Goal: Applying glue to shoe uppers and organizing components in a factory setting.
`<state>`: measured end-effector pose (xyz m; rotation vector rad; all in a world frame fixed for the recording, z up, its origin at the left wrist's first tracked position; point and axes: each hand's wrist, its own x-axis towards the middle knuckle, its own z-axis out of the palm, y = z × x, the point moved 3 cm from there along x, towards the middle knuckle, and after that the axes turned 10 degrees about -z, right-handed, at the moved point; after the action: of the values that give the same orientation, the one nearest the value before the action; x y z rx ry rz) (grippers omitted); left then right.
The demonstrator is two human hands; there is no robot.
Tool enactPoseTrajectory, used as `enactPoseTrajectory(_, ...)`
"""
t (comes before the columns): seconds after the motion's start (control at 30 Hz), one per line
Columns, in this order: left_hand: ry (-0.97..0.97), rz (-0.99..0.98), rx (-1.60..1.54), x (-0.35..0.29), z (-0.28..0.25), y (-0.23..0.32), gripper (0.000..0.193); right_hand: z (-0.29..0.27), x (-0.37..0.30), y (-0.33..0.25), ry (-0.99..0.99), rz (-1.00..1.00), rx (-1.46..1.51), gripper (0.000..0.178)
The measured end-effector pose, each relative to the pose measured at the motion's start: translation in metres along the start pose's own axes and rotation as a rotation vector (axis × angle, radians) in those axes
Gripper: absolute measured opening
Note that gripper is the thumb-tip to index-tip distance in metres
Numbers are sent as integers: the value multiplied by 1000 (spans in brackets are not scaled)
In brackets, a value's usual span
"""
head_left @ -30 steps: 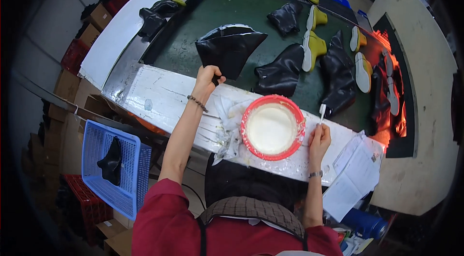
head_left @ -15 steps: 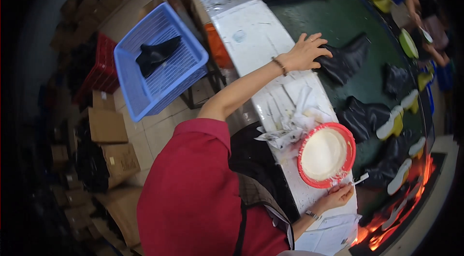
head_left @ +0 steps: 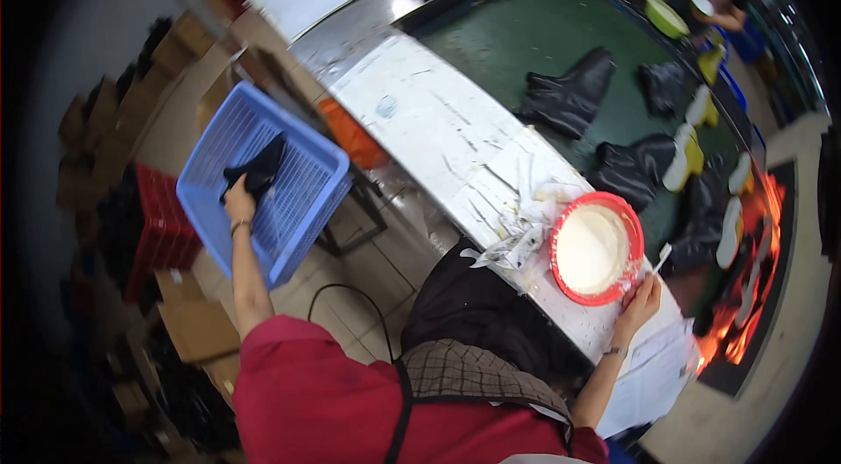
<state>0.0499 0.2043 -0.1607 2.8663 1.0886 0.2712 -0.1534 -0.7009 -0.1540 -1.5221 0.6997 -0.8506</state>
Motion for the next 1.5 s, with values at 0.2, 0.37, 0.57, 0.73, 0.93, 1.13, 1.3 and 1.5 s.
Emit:
enactPoseTrajectory(0.2,266,426,-274,-51,-150,101,32,-11,-5,-80,-141,-474,-469,18)
enactPoseTrajectory(0.37,217,483,-433,-157,-258,194,37,65,-20,-151,-502,-631,-874,11)
enactPoseTrajectory(0.57,4,875,-494,-234,-183,366,25,119,-30,-116,-687,-841,-1149,10)
enactPoseTrajectory(0.73,-380,1221,-423,-258,-104,435,63,89,-29,-130,-861,-678,-1235,12)
enactPoseTrajectory(0.93,-396,1064,-425,-253,-60,493,93,103,-25,-123,-601,-820,-1263,9)
enactPoseTrajectory(1.13,-313,997,-666,-229,-86,476,45,55,-37,-152,-576,-761,-1259,10)
enactPoseTrajectory(1.3,-960,1082,-718,-299,-178,478,36,10,-36,-152,-515,-527,-983,12)
enactPoseTrajectory(1.5,-1326,1220,-371,-364,-208,487,35,35,-20,-190,-371,-643,-402,14)
